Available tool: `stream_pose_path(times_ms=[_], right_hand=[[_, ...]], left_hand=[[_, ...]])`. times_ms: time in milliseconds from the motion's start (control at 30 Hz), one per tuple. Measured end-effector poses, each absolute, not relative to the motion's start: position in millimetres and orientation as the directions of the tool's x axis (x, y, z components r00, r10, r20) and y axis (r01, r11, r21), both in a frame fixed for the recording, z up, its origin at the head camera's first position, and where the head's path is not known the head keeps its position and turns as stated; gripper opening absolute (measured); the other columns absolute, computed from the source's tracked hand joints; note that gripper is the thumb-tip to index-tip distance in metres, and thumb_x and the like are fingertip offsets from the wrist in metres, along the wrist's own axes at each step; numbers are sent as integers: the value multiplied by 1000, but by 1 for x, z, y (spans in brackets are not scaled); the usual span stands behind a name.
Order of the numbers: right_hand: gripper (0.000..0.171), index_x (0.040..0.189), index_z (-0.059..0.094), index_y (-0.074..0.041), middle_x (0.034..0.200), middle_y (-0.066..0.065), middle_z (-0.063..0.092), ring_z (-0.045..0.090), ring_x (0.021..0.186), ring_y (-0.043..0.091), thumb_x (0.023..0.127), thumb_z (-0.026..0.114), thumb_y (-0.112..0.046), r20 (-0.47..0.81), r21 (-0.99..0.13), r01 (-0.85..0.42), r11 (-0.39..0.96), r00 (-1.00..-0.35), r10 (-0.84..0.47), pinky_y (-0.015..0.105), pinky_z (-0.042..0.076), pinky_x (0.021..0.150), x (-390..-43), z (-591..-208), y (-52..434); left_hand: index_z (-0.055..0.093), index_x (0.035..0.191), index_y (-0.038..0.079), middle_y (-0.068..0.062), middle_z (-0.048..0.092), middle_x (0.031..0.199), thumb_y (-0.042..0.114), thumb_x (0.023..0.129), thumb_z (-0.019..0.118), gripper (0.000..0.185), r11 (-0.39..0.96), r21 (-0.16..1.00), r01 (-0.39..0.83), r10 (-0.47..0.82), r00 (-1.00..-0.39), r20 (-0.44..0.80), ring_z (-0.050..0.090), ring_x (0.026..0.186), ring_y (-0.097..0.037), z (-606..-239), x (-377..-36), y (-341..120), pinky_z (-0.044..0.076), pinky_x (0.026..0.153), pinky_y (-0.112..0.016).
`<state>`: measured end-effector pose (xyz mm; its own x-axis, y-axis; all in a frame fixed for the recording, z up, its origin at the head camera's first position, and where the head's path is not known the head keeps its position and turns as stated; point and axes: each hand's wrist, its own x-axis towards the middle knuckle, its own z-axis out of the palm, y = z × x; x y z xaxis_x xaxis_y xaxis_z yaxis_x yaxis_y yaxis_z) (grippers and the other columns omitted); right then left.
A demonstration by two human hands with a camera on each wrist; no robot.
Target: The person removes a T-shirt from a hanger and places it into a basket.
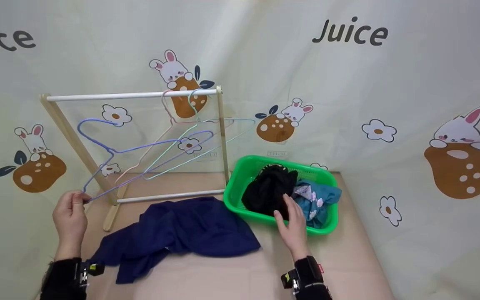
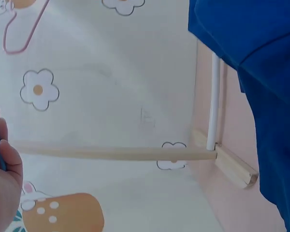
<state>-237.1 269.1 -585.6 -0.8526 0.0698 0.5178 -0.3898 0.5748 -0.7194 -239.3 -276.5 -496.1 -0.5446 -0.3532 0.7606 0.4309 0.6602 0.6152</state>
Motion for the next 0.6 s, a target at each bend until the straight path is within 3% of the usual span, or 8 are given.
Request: stream_pose_path(times_ms=[367,467,600], right_hand=[[50,144,46,1,145,26,45,39,133,44,98,61,-13,471,-739,-347,578,-879,75,61,29,105,-234,-595,274],[50,144,46,1,145,26,45,38,133,44,98,61,-14,457,-746,-335,575,-886,77,61,28,105,-233,-596,274],[49,143,47,1,143,26,46,40,132,44,98,61,-13,466,-740,-344,578,-882,73,60,29,104,-233,-598,272]], left_hand=[[60,85,-8,-18,61,84,5,103,50,24,579,773,260,-565,-555,611,48,82,5,-505,-232,-303,35,79,-18],[60,88,-8,-19,60,87,9,105,47,27,571,794,209,-587,-572,573,49,84,0,-505,-228,-307,34,80,-20],[59,88,-9,-21,59,87,10,105,46,29,606,780,157,-579,-585,568,51,85,-18,-503,-226,-309,34,80,-27]])
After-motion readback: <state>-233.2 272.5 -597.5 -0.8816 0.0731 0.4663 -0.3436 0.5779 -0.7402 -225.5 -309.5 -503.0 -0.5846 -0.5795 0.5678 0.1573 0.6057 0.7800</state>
